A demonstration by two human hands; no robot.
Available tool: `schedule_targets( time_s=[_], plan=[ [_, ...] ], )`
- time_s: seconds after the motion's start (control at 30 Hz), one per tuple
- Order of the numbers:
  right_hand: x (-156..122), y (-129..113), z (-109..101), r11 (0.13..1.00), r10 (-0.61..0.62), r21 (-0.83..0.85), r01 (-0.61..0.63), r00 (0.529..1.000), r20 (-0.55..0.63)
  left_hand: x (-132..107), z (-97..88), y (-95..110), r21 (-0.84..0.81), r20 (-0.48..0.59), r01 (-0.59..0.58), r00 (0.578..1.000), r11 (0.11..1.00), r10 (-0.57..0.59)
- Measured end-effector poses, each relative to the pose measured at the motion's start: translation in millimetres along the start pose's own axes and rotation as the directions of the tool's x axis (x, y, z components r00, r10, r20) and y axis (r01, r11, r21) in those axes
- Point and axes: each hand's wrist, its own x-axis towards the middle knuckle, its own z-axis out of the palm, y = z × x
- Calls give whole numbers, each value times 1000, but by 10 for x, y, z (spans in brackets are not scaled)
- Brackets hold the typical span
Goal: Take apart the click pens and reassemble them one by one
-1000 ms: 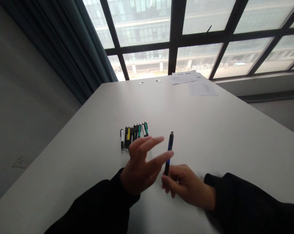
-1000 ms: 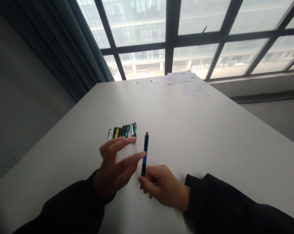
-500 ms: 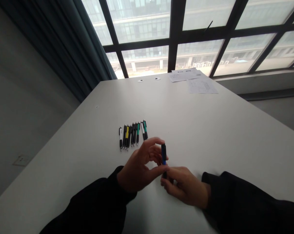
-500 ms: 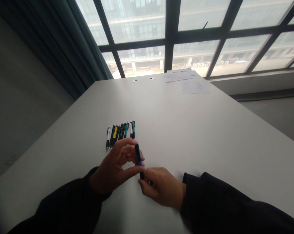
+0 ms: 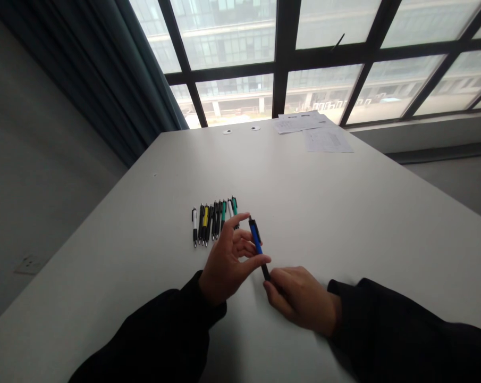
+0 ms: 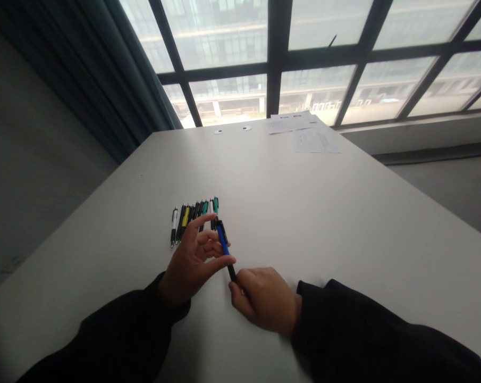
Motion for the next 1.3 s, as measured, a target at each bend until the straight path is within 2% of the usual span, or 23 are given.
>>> schedule_targets(
  time_s=[0.13, 0.2, 0.27, 0.43, 0.53, 0.6, 1.2, 1.3],
  plan=[
    [59, 84, -11, 966, 71, -250, -60, 997, 33, 59, 11, -192, -7, -43, 41, 998, 999, -41],
    [98, 233, -104, 910, 164, -388, -143, 986, 22, 91, -7, -299, 79, -102, 54, 994, 995, -46],
    [106, 460, -272, 809, 295, -513, -287, 953, -68, 113, -34, -390, 205, -124, 71, 991, 976, -46],
    [-100, 1077, -810, 611, 456, -607, -508, 853, -255, 115, -76, -455, 412, 43, 17, 998, 911, -38],
    [-266, 1274, -1006, 460, 525, -688, -561, 797, -298, 112, -72, -426, 458, 96, -1, 994, 889, -49],
    [-325, 1321, -1058, 404, 550, -721, -562, 780, -300, 116, -66, -419, 482, 114, -5, 992, 876, -57],
    [-278, 1304, -1074, 385, 655, -680, -624, 704, -274, 117, -44, -443, 552, 147, -43, 988, 832, -47],
    [-275, 1306, -1065, 376, 648, -694, -614, 709, -276, 112, -50, -472, 544, 142, -55, 990, 837, -27]
  ],
)
